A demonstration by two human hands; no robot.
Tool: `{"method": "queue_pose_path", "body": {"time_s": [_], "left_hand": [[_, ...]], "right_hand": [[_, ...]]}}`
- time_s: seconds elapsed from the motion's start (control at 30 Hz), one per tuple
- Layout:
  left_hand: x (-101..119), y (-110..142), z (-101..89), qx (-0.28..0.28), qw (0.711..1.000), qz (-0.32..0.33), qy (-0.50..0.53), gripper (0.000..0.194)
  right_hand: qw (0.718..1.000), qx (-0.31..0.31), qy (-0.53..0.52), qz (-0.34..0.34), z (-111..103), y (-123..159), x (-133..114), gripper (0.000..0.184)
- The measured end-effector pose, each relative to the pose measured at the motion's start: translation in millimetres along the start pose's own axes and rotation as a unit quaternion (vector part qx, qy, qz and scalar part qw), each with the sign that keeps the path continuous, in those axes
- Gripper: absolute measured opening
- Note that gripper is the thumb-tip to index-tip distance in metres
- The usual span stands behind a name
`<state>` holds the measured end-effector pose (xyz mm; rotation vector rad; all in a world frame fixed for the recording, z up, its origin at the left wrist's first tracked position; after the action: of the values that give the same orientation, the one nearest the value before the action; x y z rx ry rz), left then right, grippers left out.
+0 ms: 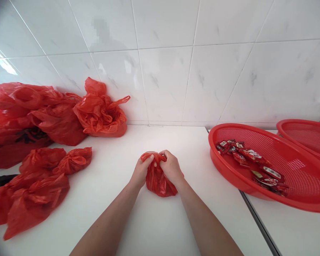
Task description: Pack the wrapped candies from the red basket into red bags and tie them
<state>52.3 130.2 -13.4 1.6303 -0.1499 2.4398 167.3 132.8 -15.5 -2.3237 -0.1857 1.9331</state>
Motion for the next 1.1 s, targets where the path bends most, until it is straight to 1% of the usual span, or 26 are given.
{"method": "queue_pose_path", "body": {"time_s": [0.07,0.17,0.3,0.47,0.6,0.7,0.8,0.87,0.9,0.97,1.0,1.03,1.1], "left_hand": [[1.9,1.7,6.4,-0.022,0.999,0.013,-0.037,0.024],[0.3,2.0,11.0,-0.043,0.996,0.015,-0.079,0.028],[-1.1,0.7,10.3,-0.053,0.993,0.020,-0.099,0.029],[3.1,2.6,12.7,-0.068,0.989,0.032,-0.124,0.028],[2.4,2.8,12.4,-0.075,0.989,0.022,-0.127,0.025],[0.1,1.2,9.8,-0.071,0.989,0.018,-0.126,0.025],[-1.0,-0.3,7.8,-0.067,0.990,0.022,-0.124,0.027],[-0.5,-0.7,7.6,-0.067,0.989,0.027,-0.127,0.027],[0.2,-0.7,7.7,-0.068,0.989,0.031,-0.129,0.027],[2.2,-0.6,8.0,-0.074,0.988,0.038,-0.133,0.027],[3.2,-0.6,7.7,-0.076,0.987,0.041,-0.133,0.027],[4.3,-0.8,7.0,-0.077,0.987,0.043,-0.133,0.027],[6.6,-1.6,4.2,-0.074,0.987,0.051,-0.133,0.026]], "right_hand": [[0.999,0.032,0.016,0.010,-5.6,0.0,4.2,0.018],[0.999,0.048,0.015,0.014,-8.7,-1.3,6.2,0.023],[0.999,0.036,-0.026,0.017,-6.1,-4.6,6.2,0.028],[0.997,0.024,-0.066,0.024,-2.8,-4.1,9.0,0.020],[0.996,0.035,-0.082,0.026,-4.0,-4.2,12.6,0.014],[0.994,0.035,-0.094,0.038,-6.7,-7.0,15.3,0.023],[0.990,0.008,-0.136,0.046,-8.9,-9.7,14.7,0.036],[0.979,-0.028,-0.197,0.051,-7.9,-9.8,12.5,0.042],[0.969,-0.048,-0.237,0.057,-6.6,-9.1,11.3,0.043],[0.946,-0.077,-0.308,0.070,-4.6,-7.6,9.7,0.038],[0.938,-0.081,-0.329,0.074,-4.6,-7.5,9.8,0.033],[0.937,-0.075,-0.332,0.076,-6.3,-8.1,11.1,0.029],[0.953,-0.033,-0.291,0.071,-14.5,-11.2,16.6,0.025]]}}
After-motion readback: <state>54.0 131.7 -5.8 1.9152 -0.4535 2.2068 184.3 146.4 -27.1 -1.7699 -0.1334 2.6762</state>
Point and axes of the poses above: each hand's wrist, its own y-axis away from the middle knuckle, its own z-axis out of the palm, x = y × z, the point moved 8 cm from there along -y, towards the middle knuckle, and after that the axes turned 6 degrees about -z, right-handed, at the moved point
